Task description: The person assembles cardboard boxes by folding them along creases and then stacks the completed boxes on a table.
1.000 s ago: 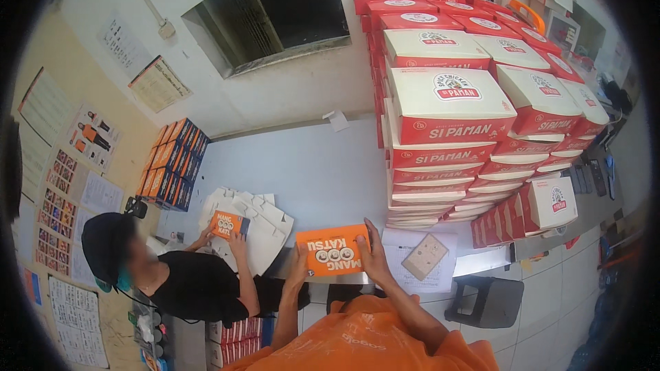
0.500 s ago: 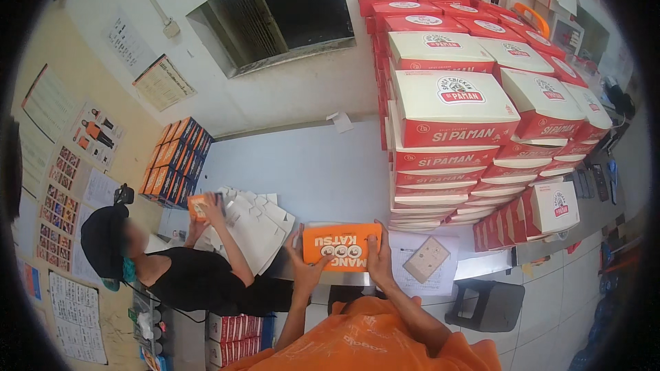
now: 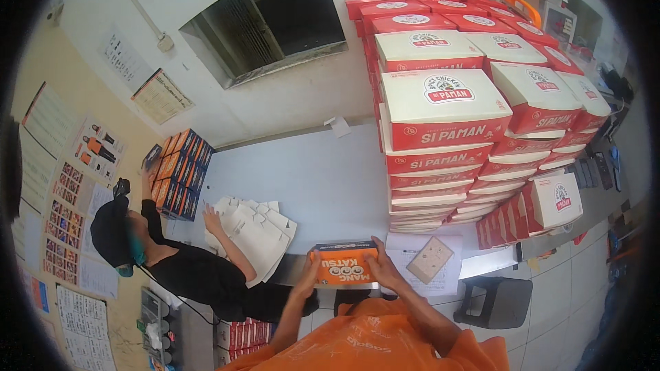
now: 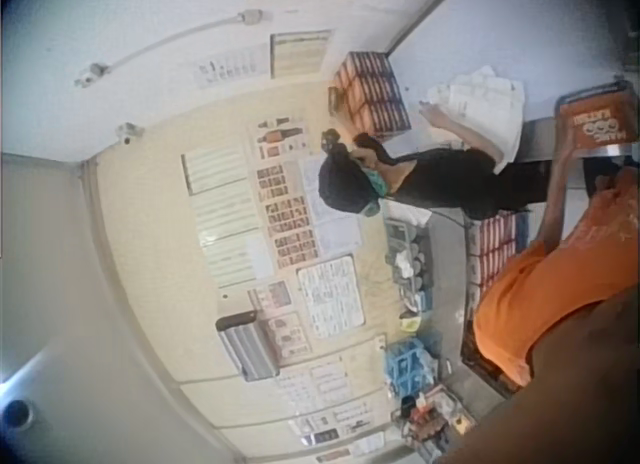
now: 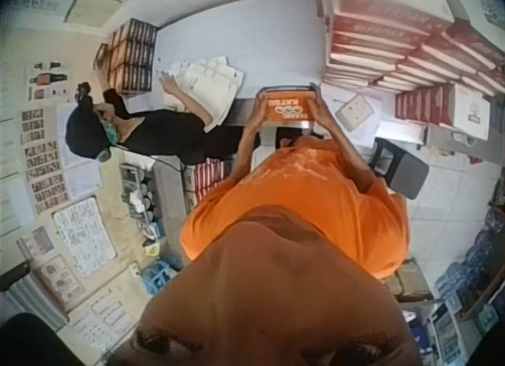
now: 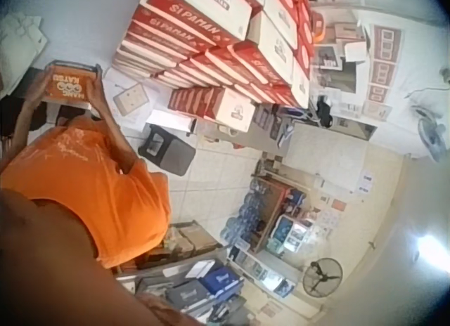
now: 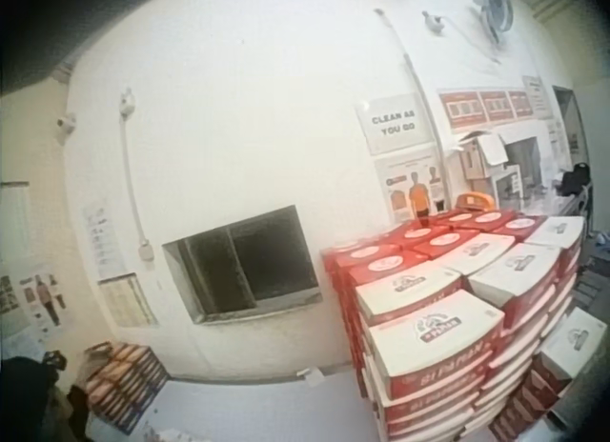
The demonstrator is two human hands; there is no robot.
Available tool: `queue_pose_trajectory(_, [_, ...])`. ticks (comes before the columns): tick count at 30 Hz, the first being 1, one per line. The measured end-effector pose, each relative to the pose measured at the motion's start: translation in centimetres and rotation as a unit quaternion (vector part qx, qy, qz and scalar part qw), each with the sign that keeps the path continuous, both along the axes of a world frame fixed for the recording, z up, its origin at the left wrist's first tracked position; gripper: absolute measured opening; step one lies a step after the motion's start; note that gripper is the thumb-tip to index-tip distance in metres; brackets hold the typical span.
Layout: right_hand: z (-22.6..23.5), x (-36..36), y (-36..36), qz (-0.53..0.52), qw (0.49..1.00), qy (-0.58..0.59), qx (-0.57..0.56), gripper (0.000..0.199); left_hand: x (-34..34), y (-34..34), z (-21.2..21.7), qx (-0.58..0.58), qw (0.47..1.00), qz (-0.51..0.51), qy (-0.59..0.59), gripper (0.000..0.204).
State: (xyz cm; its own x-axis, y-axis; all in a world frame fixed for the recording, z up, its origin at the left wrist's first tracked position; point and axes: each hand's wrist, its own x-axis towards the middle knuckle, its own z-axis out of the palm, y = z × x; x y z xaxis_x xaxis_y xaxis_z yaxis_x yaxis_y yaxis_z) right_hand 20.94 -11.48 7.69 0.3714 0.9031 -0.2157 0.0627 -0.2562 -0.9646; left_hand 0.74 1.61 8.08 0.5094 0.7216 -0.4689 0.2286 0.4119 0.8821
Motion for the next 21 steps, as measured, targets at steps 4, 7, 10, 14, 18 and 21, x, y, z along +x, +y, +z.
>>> queue_pose_trajectory(4, [1.5, -1.0, 2.3, -0.07, 0.996, 0.056, -0.006, 0.06, 1.9, -0.9, -0.9, 0.05, 0.994, 0.093, 0.018, 0.083])
queue_pose_trajectory(7, [-1.9, -0.6, 1.5, -0.036, 0.998, 0.025, 0.038, 0.061, 0.5, -1.3, -4.5, 0.07, 0.994, 0.074, -0.026, 0.087])
queue_pose_trajectory(10, [-3.4, 0.1, 2.6, -0.001, 0.998, 0.046, 0.052, 0.06, -0.2, -0.4, -3.3, 0.136, 0.991, -0.009, 0.006, 0.086])
queue_pose_trajectory(14, [1.1, 0.2, 2.5, 0.067, 0.989, 0.131, 0.012, 0.052, -2.6, -0.1, -0.1, 0.18, 0.984, -0.005, -0.006, 0.058])
queue_pose_trajectory(18, [-6.6, 0.7, 4.3, -0.062, 0.989, 0.111, 0.078, 0.031, 0.9, 0.5, -3.1, 0.188, 0.969, 0.145, -0.072, 0.028])
queue_pose_trajectory(21, [-6.9, 0.9, 6.2, -0.127, 0.946, 0.282, 0.097, 0.018, 1.6, 2.9, -2.7, 0.14, 0.965, 0.144, -0.17, 0.02])
